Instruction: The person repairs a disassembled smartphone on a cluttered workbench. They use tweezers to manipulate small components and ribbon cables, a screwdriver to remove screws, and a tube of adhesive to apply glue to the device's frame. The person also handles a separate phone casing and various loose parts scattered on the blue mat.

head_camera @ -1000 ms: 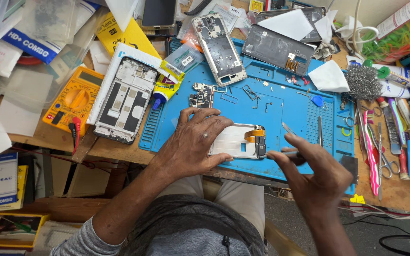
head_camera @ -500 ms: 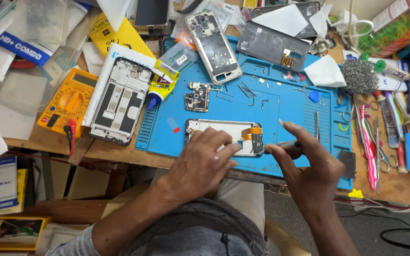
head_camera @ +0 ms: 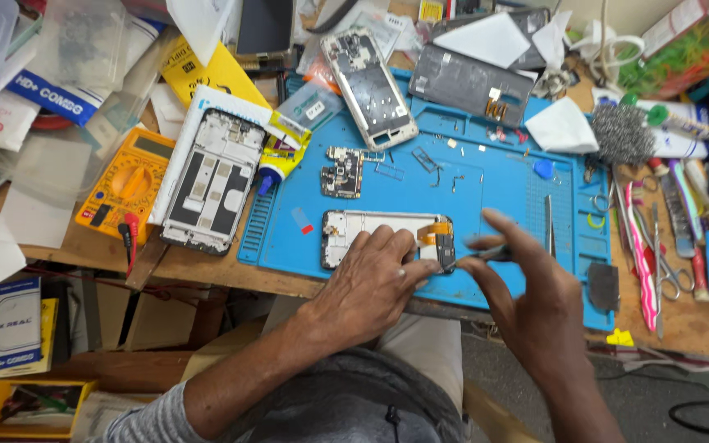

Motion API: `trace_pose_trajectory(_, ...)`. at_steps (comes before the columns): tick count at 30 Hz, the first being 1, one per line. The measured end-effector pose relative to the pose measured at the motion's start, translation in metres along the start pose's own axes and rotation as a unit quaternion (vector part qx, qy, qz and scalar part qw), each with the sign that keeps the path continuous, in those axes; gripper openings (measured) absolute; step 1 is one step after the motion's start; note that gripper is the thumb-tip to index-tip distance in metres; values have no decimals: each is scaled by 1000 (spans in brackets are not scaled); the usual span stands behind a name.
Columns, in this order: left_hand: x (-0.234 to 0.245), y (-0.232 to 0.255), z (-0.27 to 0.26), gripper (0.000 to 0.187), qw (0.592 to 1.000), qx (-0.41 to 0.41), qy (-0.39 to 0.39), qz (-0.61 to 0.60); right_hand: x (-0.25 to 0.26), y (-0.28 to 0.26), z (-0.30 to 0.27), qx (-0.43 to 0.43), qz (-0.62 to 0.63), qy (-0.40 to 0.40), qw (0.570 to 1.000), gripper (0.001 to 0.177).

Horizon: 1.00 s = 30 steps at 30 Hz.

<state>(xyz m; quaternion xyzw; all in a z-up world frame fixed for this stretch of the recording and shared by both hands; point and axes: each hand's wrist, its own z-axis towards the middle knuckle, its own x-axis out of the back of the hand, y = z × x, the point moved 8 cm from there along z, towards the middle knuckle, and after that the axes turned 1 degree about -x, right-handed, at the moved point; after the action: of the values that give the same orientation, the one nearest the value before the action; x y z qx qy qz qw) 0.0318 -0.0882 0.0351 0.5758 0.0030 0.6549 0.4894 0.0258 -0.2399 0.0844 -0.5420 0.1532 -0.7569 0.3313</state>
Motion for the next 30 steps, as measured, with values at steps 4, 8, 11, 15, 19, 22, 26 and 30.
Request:
trace_pose_trajectory(4,-4,-2,0,29,1000,-6,-14,8,-2,-1,-3,-5,12,-7,1000,55)
trace_pose_trajectory(8,-9,-6,3,32,998,-16,-30,45,-1,-10,-4,62,55,-70,994,60)
trace_pose_trajectory(11,-12,-6,-1,33,997,-19,-41,65,-1,-1,-7,-21,-24,20,999,55)
trace_pose_trajectory(15,-7,-4,1,41,995,-43,-31,80,0,-9,2,23,-20,-18,999,61)
trace_pose_trajectory(19,-8,-5,0,43,996,-28,-46,69,-4,-2,0,-58,-31,-19,998,58)
trace_pose_trajectory(22,-6,-5,1,44,996,-30,-43,71,-2,-10,6,-6,14,-56,998,58)
trace_pose_trajectory(26,-6,-6,-1,42,997,-16,-51,60,-4,6,3,-118,-59,2,991,57)
trace_pose_trajectory(30,-9,-9,1,41,997,-13,-54,61,1,-16,7,33,-14,-18,999,59)
